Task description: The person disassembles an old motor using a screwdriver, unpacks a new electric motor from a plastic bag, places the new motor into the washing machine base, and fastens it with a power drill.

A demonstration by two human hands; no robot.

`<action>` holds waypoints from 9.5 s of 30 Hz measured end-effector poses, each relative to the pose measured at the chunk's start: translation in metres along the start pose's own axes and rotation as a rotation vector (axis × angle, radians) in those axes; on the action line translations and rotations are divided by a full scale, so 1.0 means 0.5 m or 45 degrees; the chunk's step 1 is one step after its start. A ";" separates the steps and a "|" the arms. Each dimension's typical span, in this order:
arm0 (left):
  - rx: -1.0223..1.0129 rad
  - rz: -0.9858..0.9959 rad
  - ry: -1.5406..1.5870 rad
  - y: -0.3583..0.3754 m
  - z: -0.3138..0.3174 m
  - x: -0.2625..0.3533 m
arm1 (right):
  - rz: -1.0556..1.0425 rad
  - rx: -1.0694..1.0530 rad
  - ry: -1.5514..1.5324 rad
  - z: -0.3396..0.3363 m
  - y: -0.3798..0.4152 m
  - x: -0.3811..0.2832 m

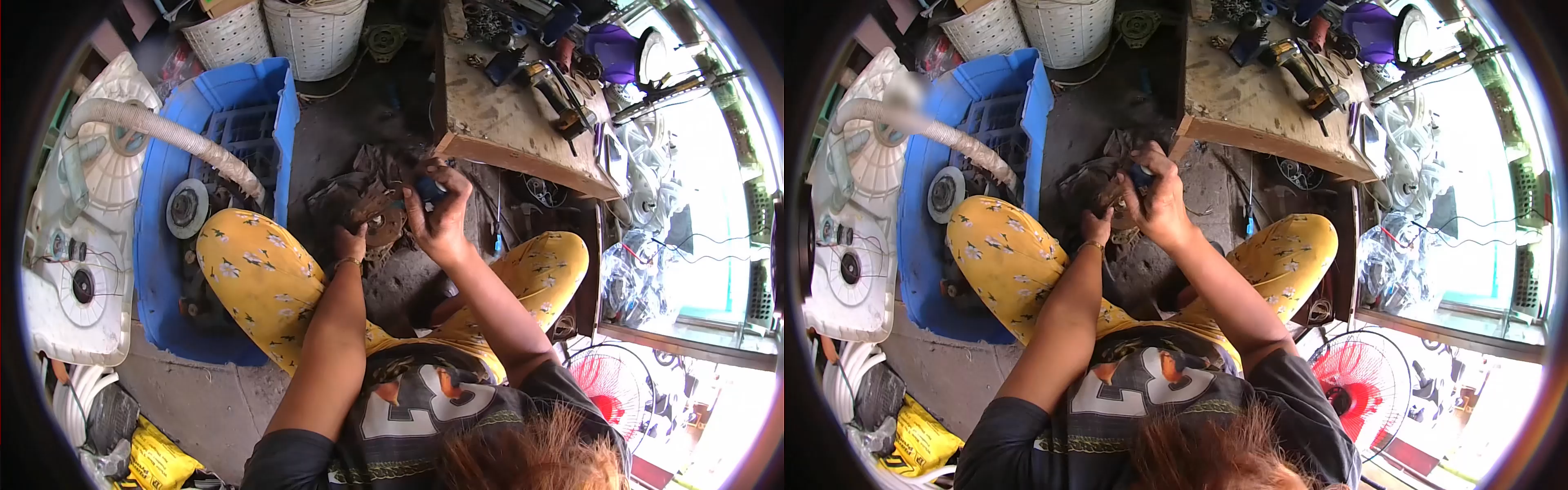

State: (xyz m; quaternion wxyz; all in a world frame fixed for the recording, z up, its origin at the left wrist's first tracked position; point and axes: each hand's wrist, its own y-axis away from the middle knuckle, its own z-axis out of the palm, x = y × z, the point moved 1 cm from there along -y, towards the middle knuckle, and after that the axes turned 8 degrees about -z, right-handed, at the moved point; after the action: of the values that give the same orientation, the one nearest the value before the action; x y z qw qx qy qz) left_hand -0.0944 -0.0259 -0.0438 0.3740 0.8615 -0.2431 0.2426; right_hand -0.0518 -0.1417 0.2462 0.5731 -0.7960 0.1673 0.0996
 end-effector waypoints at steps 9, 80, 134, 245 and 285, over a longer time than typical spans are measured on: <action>0.001 0.090 -0.012 0.007 0.002 -0.005 | 0.658 -0.174 -0.560 0.021 -0.091 0.002; 0.184 1.120 0.072 0.139 -0.213 0.183 | 0.969 0.019 -1.418 0.068 -0.057 -0.021; -0.170 0.783 -0.047 0.074 -0.167 0.148 | 0.726 -0.371 -0.257 0.079 0.080 0.061; -0.359 -0.101 0.656 -0.026 -0.037 0.031 | 2.285 0.274 -0.682 0.048 0.428 0.096; 0.009 0.407 -0.235 0.000 -0.058 0.054 | 2.210 0.873 0.027 -0.175 0.649 0.225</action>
State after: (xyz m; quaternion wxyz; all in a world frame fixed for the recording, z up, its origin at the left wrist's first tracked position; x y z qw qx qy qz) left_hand -0.0806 -0.0101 -0.0101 0.3036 0.8319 -0.4092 0.2197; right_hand -0.0742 -0.3347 -0.0502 0.5002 -0.1806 0.7291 0.4308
